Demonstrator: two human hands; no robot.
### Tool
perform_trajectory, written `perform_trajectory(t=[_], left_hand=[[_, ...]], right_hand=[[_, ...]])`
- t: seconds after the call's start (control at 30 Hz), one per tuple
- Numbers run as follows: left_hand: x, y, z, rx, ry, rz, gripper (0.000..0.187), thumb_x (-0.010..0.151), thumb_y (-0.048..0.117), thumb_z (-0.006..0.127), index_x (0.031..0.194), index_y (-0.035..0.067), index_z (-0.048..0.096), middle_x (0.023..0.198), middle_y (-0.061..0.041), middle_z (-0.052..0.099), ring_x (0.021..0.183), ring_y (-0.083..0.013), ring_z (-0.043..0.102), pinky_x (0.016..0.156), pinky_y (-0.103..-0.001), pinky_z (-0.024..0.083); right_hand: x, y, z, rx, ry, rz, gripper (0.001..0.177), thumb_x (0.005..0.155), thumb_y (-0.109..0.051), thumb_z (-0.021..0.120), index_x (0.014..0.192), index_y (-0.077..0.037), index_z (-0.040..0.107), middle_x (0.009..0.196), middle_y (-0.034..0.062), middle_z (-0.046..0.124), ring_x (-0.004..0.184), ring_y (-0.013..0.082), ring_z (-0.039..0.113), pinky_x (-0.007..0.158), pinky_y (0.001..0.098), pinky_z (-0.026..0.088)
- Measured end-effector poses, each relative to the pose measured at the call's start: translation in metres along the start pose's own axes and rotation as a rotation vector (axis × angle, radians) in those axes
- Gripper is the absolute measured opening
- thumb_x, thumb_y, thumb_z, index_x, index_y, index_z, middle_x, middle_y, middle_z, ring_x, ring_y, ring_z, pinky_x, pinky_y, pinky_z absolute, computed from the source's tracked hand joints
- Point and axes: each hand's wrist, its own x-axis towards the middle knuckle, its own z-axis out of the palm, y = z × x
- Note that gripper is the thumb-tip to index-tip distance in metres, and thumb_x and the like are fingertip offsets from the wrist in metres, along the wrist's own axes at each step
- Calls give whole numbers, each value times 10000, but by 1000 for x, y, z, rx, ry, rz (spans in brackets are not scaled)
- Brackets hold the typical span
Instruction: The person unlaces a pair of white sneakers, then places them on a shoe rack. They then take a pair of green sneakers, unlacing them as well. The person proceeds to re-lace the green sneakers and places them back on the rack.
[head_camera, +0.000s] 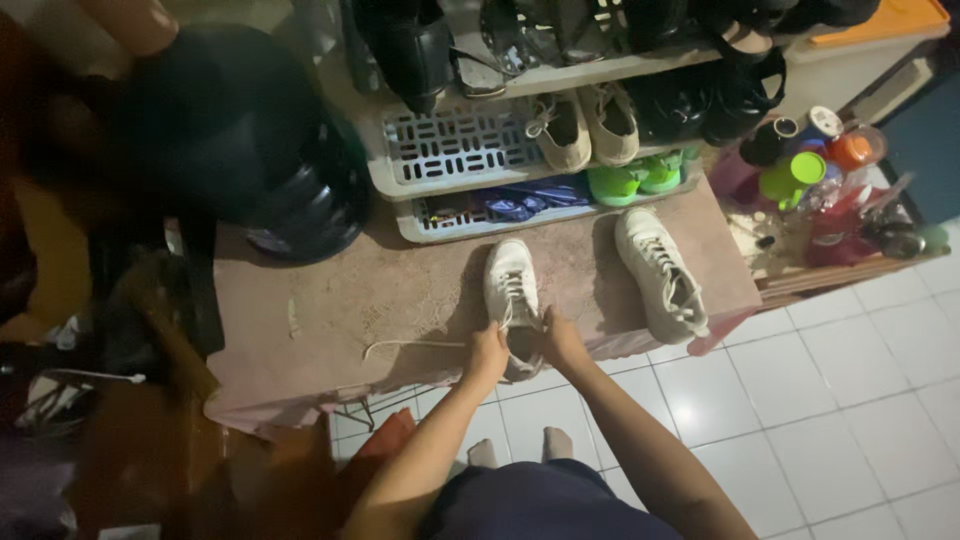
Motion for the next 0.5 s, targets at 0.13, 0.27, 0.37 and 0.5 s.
perform_trajectory(t=[0.13,0.27,0.37,0.5], left_hand=[[-12,28,-31,2,1,58,259,1023,281,588,932,64,696,734,-222,677,751,-452,685,633,-540,517],[-25,56,-55,-45,51,252,256,944,268,675,791,63,689,778,-145,679,734,-334,668,660,-447,503],[-37,79,-50,-48,225,471,201,824,230,750,704,77,698,843,-112,649,805,-296,616,713,-428,483],[-53,102,-16,-89,50,401,194,873,213,744,767,59,694,907,-106,644,819,-268,617,759,-443,493]], right_hand=[[-6,-7,-29,-84,-102,40,356,879,-362,727,954,-22,655,801,235,717,779,376,715,694,460,518],[-3,-17,-48,-45,-153,-26,309,927,-365,686,907,-60,732,709,142,691,654,250,639,625,407,498],[8,-25,-68,135,-142,-36,315,929,-345,671,897,-42,753,671,100,668,617,151,572,583,349,474],[22,-34,-96,241,-181,-32,370,973,-374,653,857,-39,760,630,48,623,574,125,515,520,329,408]])
